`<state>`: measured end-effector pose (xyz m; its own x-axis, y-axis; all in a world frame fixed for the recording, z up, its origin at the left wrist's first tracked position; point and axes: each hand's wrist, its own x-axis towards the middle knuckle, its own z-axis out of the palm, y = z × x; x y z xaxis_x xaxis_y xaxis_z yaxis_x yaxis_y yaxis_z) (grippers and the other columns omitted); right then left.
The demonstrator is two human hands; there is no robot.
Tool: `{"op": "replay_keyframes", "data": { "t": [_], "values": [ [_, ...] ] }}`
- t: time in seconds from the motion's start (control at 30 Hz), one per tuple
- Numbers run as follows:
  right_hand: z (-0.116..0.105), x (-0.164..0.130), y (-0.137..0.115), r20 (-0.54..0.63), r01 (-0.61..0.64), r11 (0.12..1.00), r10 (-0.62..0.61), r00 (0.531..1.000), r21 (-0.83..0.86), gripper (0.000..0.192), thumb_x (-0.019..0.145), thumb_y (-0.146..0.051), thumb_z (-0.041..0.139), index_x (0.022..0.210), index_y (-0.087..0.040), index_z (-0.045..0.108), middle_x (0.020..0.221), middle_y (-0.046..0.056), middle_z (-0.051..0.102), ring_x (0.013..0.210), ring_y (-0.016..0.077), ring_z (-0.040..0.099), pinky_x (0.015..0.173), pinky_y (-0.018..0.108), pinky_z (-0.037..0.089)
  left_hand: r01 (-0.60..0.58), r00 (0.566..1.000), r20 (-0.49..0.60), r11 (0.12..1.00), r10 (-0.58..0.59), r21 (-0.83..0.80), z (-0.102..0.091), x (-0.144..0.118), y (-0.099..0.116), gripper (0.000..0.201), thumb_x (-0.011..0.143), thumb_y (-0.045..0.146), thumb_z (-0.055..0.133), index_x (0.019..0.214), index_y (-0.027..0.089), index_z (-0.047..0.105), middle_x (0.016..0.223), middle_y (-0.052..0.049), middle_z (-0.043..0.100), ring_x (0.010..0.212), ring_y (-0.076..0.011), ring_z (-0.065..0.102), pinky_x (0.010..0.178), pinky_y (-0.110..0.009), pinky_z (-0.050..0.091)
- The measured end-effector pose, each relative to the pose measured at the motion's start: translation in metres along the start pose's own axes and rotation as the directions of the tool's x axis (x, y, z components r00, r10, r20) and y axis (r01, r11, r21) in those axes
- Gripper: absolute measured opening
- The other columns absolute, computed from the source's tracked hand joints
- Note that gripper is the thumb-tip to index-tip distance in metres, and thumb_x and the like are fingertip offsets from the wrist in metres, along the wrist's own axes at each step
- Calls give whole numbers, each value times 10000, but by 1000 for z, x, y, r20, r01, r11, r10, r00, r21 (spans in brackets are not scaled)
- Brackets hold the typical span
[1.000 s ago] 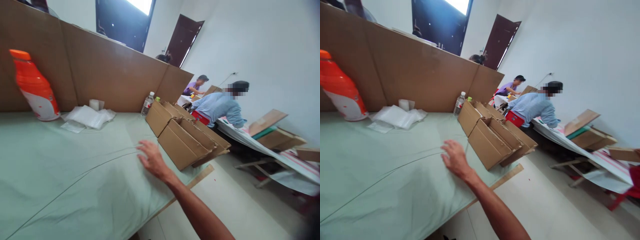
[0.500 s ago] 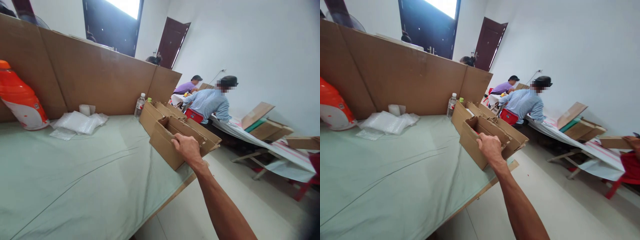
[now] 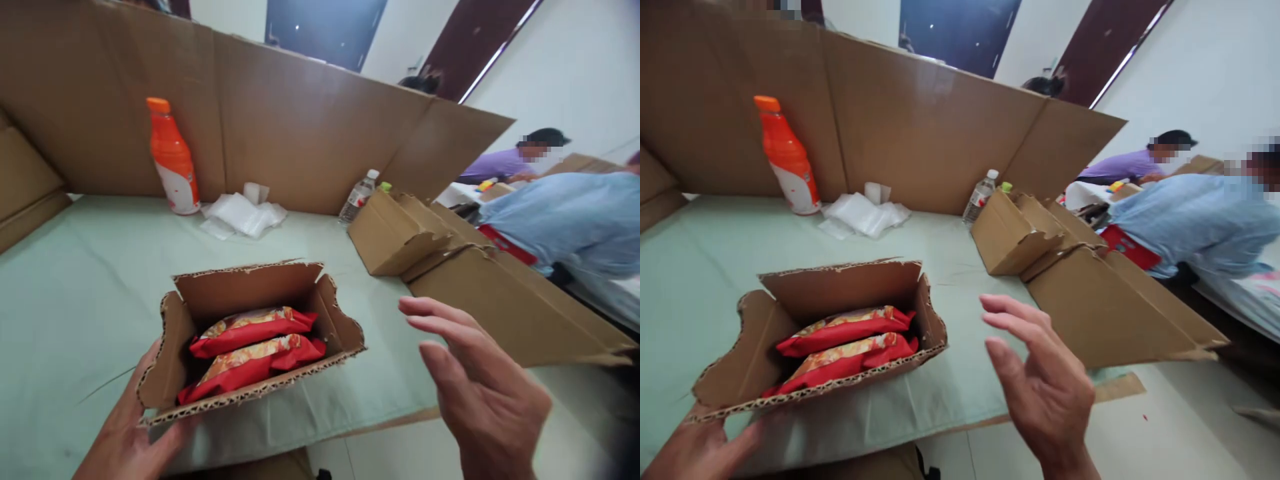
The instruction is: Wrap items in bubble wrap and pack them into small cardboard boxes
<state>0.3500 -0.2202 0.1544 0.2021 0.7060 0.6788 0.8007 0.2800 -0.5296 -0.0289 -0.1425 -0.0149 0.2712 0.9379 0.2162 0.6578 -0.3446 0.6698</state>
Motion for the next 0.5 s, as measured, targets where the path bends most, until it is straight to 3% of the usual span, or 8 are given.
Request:
{"op": "replay_keyframes", "data": {
  "t": [0.03, 0.1, 0.2, 0.27, 0.3, 0.37, 0.5],
  "values": [
    [7, -7, 13, -10, -122, 992, 123, 992, 37, 170, 963, -359, 612, 1051, -291, 741, 1173, 67, 733, 1097, 255, 676, 992, 420, 511, 19, 1000, 12, 1000, -19, 5, 0, -4, -2, 919, 825, 555, 640, 1602, 400, 174, 1432, -5, 610, 1267, -334, 618, 938, -480, 630],
    [25, -28, 39, 123, -347, 931, 333, 935, 110, 271, 952, -464, 605, 1057, -268, 760, 1146, 73, 750, 1103, 265, 679, 987, 400, 528, 36, 998, 59, 999, -36, 4, 3, -7, 0, 880, 849, 517, 639, 1602, 314, 231, 1377, -68, 647, 1269, -343, 617, 971, -478, 607],
    [54, -72, 63, 393, -608, 786, 527, 753, 112, 504, 904, -652, 573, 1104, -234, 771, 1150, 90, 753, 1091, 304, 675, 965, 420, 549, 7, 997, 81, 999, -4, -31, 10, 0, 14, 753, 868, 486, 621, 1540, 240, 388, 1291, -116, 691, 1240, -355, 634, 986, -476, 589],
    [71, -95, 71, 419, -714, 697, 630, 654, 67, 581, 895, -716, 532, 1081, -226, 782, 1174, 94, 743, 1122, 324, 649, 992, 447, 531, -3, 999, 51, 995, 8, -102, 12, 11, 23, 661, 872, 468, 605, 1479, 241, 475, 1265, -110, 702, 1235, -342, 636, 1029, -472, 558],
    [78, -101, 73, 415, -744, 665, 660, 626, 63, 599, 898, -729, 514, 1073, -224, 784, 1194, 94, 734, 1138, 328, 634, 1013, 457, 514, 11, 999, 37, 989, -6, -146, 12, 19, 27, 625, 869, 455, 599, 1449, 240, 505, 1253, -105, 705, 1236, -335, 634, 1051, -472, 539],
    [94, -98, 73, 434, -756, 642, 651, 624, 124, 620, 916, -734, 479, 1067, -211, 777, 1205, 102, 723, 1129, 323, 622, 1031, 470, 492, 64, 998, 36, 970, -57, -235, 8, 41, 31, 584, 849, 437, 593, 1391, 227, 547, 1219, -103, 715, 1223, -328, 638, 1066, -477, 516],
    [143, -51, 71, 501, -688, 642, 495, 710, 339, 622, 952, -713, 437, 1081, -188, 743, 1165, 109, 719, 1047, 280, 625, 972, 451, 512, 160, 985, 0, 923, -171, -350, -7, 100, 25, 580, 716, 475, 626, 1219, 186, 619, 1120, -111, 738, 1139, -349, 658, 1034, -498, 511]
  ]
}}
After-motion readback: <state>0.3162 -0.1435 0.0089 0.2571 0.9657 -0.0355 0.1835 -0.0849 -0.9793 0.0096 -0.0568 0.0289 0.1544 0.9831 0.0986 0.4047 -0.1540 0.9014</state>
